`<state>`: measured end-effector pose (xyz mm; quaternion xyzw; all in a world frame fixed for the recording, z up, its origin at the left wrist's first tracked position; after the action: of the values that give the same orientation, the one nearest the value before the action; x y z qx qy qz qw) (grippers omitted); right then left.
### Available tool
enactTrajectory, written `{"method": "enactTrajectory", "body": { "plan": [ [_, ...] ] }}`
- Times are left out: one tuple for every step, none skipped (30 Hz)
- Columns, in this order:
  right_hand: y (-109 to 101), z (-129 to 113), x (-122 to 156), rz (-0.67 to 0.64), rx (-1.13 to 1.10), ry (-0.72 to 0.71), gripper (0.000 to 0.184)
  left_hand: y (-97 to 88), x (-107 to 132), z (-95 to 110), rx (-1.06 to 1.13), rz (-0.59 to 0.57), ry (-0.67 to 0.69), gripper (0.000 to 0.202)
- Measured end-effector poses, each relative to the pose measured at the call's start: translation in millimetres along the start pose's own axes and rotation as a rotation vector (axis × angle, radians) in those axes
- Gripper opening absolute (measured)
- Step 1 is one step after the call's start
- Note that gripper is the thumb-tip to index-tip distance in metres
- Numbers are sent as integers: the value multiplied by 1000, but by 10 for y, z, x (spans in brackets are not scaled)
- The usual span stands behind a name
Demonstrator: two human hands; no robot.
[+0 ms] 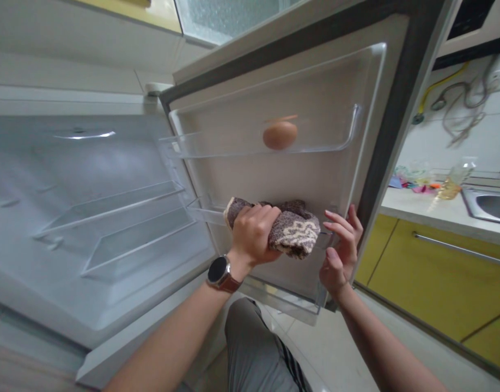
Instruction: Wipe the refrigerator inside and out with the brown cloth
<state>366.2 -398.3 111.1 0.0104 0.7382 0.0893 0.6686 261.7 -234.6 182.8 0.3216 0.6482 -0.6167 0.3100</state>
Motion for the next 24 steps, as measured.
{"method": "enactTrajectory", "body": {
  "plan": [
    [0, 4, 1, -9, 6, -8, 37, 7, -2, -16, -12, 7, 27, 43],
    [0, 9, 2, -13, 10, -16, 38, 14, -1, -42, -26, 10, 51, 45],
    [-2, 16, 3, -12, 15, -26, 38, 21, 0, -74, -41, 8, 73, 45],
    [-4, 24, 4, -8, 20, -36, 38, 28, 2, -108, -56, 2, 91, 45],
    [-7, 32, 5, -5, 28, -46, 38, 32, 5, -140, -69, -5, 106, 45],
    [-8, 40, 5, -4, 36, -53, 38, 34, 9, -170, -79, -13, 117, 44],
    [-8, 47, 5, -8, 43, -57, 38, 34, 14, -200, -86, -20, 126, 43],
    [-8, 55, 4, -15, 50, -59, 38, 30, 20, -230, -90, -24, 129, 42],
    [-8, 60, 3, -23, 56, -60, 38, 22, 29, -263, -89, -23, 130, 41],
    [-9, 65, 2, -31, 61, -60, 38, 12, 41, -301, -86, -19, 128, 40],
    [-10, 68, 2, -37, 63, -60, 38, 0, 55, -346, -81, -12, 127, 39],
    [-11, 70, 3, -40, 64, -62, 38, -15, 72, -397, -73, 1, 128, 39],
    [-13, 70, 4, -43, 66, -65, 38, -31, 92, -459, -65, 18, 130, 40],
    [-14, 70, 6, -45, 68, -69, 38, -47, 114, -530, -57, 34, 131, 41],
    [-15, 69, 8, -45, 70, -74, 39, -63, 138, -613, -49, 50, 132, 42],
    [-16, 69, 10, -47, 74, -80, 40, -78, 163, -707, -45, 61, 130, 43],
    [-16, 69, 12, -50, 79, -88, 40, -93, 189, -811, -43, 66, 121, 43],
    [-17, 69, 14, -53, 84, -94, 41, -108, 215, -925, -46, 64, 102, 42],
    [-17, 70, 16, -57, 88, -99, 41, -124, 241, -1046, -53, 58, 74, 41],
    [-18, 72, 16, -60, 92, -103, 41, -144, 267, -1167, -62, 51, 38, 40],
    [-20, 74, 17, -64, 94, -104, 42, -165, 293, -1286, -72, 44, -6, 38],
    [-22, 75, 17, -67, 96, -103, 42, -186, 318, -1393, -83, 38, -51, 37],
    [-24, 75, 16, -70, 95, -102, 42, -205, 341, -1484, -93, 35, -91, 35],
    [-25, 74, 16, -73, 94, -100, 43, -222, 361, -1552, -101, 39, -120, 34]
  ]
}}
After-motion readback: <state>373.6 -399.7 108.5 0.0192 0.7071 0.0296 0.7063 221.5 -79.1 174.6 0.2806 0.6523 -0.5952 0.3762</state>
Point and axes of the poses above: each hand's wrist, its own x-axis away from the middle knuckle, its own y-axis out of the palm, z = x × y, the point moved 4 cm from there along -x, towards the middle knuckle, and after that the axes turned 7 degrees about -y, right-handed, at the moved point
